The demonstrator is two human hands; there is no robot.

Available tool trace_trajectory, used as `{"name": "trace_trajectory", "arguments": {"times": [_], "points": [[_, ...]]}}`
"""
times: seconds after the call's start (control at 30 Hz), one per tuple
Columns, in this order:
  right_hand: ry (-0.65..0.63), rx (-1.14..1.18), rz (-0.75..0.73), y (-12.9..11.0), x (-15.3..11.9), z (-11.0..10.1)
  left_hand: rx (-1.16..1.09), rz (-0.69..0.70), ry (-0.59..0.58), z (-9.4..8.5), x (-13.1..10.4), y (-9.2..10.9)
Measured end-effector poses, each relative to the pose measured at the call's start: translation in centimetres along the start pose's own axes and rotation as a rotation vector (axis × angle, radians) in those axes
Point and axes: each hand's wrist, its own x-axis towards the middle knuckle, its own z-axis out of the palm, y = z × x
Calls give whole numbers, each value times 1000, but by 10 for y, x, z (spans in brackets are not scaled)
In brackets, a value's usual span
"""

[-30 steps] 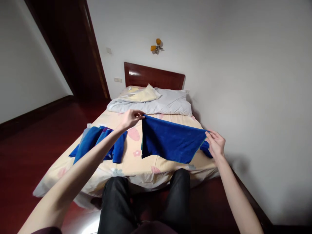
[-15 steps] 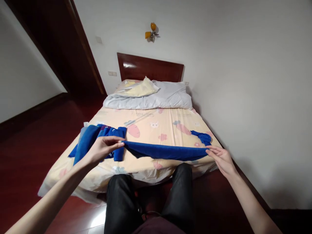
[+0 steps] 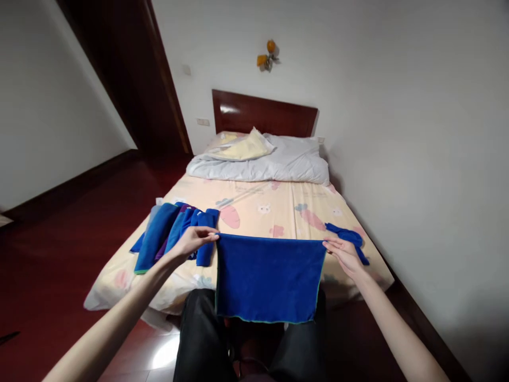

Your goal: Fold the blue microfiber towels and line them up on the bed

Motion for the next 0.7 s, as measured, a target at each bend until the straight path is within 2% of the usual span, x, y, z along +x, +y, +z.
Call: {"name": "trace_trajectory", "arguments": {"times": [0.1, 0.2, 0.27, 0.33, 0.43, 0.5, 0.6, 0.7], "points": [[50, 17, -56, 12, 59, 22, 2, 60, -8, 12, 55, -10], [86, 53, -167, 15, 106, 42, 78, 146, 121, 19, 103, -7], [88, 87, -253, 17, 125, 48, 122, 228, 203, 19, 122, -4], [100, 97, -333, 23, 134, 48, 146, 308, 268, 18, 128, -4], [122, 14, -429, 48, 131, 40, 200, 408, 301, 19, 116, -21], [128, -81, -457, 79, 120, 36, 248, 434, 282, 27, 98, -48], [87, -239, -395, 145, 92, 37, 316, 343, 211, 51, 62, -112], [-38, -361, -185, 217, 59, 43, 420, 95, 136, 82, 24, -188]]}}
